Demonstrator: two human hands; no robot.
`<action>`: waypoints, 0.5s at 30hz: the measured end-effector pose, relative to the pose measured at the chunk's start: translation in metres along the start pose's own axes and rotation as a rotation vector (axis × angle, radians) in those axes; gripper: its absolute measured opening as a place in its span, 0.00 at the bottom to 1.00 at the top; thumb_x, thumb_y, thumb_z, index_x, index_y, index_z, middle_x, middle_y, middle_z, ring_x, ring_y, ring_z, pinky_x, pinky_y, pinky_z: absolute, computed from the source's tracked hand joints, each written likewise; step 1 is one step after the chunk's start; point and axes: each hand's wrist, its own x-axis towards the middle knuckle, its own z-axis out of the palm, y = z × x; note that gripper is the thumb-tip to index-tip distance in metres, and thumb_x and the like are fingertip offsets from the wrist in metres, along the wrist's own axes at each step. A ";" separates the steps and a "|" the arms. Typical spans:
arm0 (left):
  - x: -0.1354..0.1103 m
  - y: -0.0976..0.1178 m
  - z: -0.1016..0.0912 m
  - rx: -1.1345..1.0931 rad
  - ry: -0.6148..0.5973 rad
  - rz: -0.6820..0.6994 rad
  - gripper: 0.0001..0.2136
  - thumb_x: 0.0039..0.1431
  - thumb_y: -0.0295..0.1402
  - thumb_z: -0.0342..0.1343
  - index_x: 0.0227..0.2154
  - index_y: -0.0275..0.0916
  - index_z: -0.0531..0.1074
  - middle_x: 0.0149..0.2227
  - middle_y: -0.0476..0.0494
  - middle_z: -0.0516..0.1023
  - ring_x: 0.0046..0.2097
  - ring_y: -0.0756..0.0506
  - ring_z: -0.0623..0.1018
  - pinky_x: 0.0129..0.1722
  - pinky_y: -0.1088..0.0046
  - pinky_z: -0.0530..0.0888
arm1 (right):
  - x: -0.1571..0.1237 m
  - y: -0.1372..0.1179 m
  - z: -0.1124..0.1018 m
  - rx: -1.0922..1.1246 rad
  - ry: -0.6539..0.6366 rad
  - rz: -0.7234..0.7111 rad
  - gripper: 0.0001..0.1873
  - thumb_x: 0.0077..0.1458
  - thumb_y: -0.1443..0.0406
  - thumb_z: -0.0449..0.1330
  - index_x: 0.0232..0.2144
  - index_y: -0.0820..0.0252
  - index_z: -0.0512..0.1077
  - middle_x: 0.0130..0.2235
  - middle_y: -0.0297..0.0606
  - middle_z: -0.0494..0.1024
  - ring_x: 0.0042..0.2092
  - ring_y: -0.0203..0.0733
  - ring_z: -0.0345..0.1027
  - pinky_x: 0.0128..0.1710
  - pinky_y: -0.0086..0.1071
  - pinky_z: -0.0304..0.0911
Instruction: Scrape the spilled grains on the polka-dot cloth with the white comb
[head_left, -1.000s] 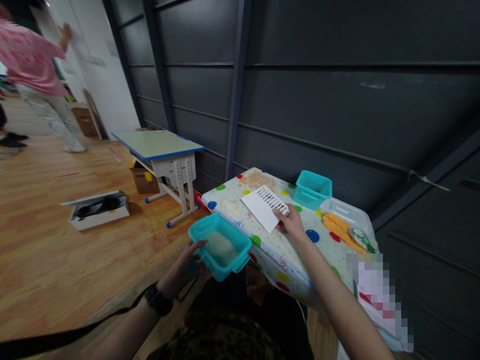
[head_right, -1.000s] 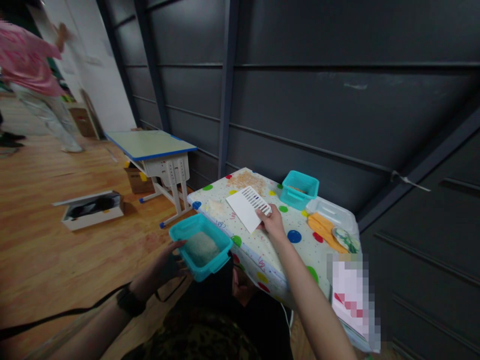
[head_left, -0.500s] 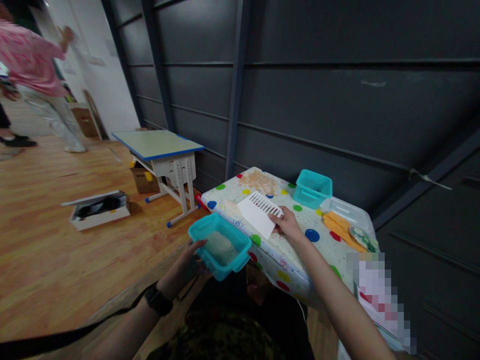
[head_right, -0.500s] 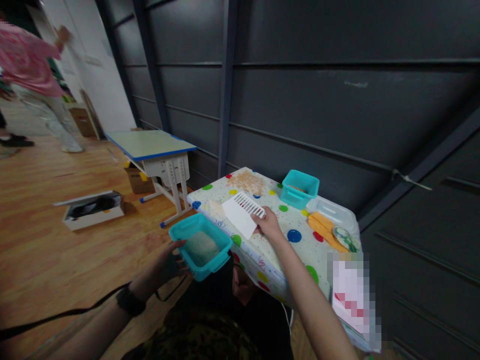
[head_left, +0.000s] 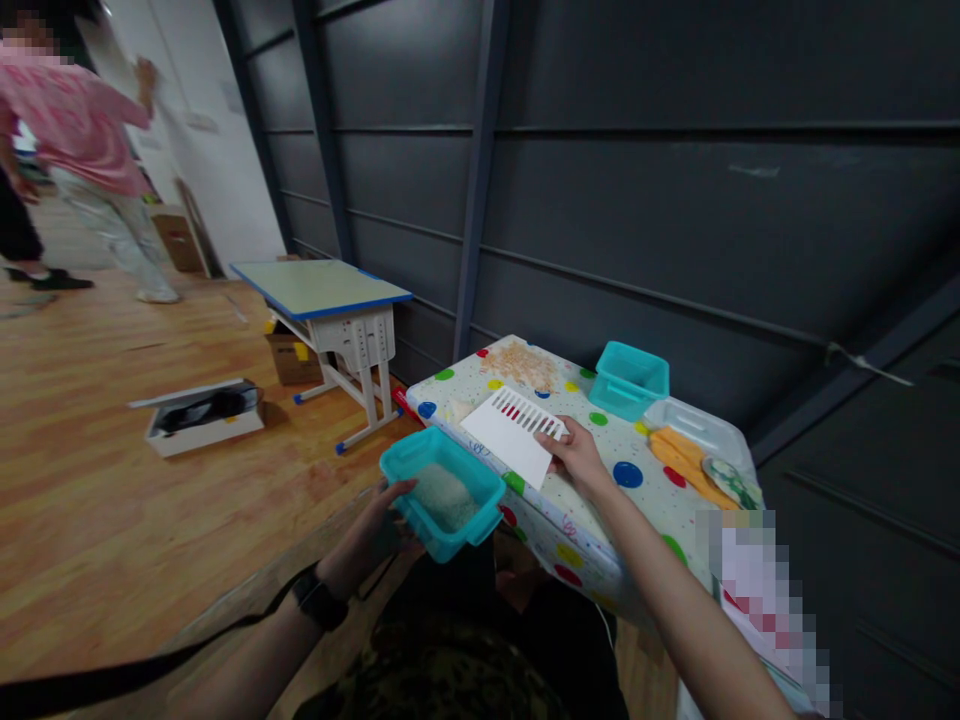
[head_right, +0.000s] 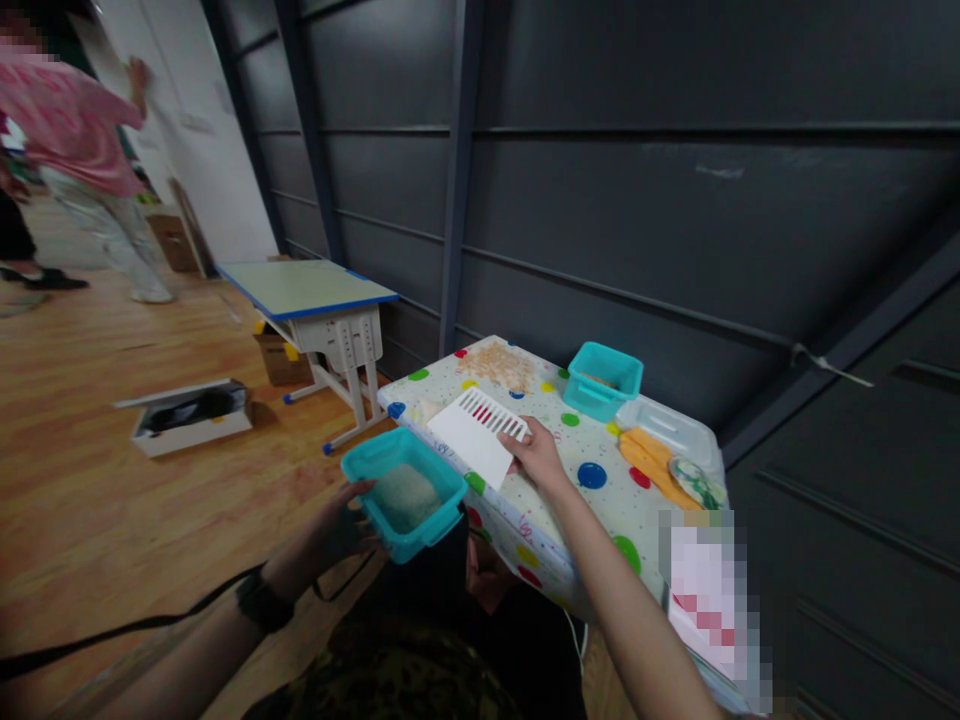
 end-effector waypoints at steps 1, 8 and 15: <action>-0.001 0.001 0.000 -0.001 0.000 0.004 0.26 0.60 0.38 0.67 0.58 0.49 0.64 0.38 0.46 0.76 0.32 0.40 0.82 0.33 0.59 0.83 | 0.003 0.000 -0.002 0.007 0.058 -0.015 0.30 0.42 0.48 0.76 0.42 0.53 0.70 0.29 0.31 0.80 0.26 0.42 0.75 0.20 0.31 0.72; 0.000 0.000 -0.002 -0.003 -0.007 0.032 0.25 0.56 0.40 0.70 0.53 0.46 0.67 0.38 0.46 0.75 0.35 0.41 0.81 0.33 0.61 0.82 | 0.018 0.009 -0.009 -0.018 0.308 -0.017 0.29 0.42 0.50 0.74 0.41 0.54 0.69 0.33 0.37 0.81 0.30 0.49 0.79 0.22 0.39 0.77; -0.001 0.004 -0.001 0.013 0.018 0.022 0.27 0.58 0.42 0.69 0.56 0.47 0.65 0.40 0.46 0.75 0.36 0.40 0.82 0.34 0.60 0.82 | 0.011 0.010 -0.002 -0.041 0.133 0.006 0.29 0.44 0.50 0.74 0.43 0.55 0.70 0.35 0.38 0.82 0.32 0.49 0.80 0.25 0.39 0.79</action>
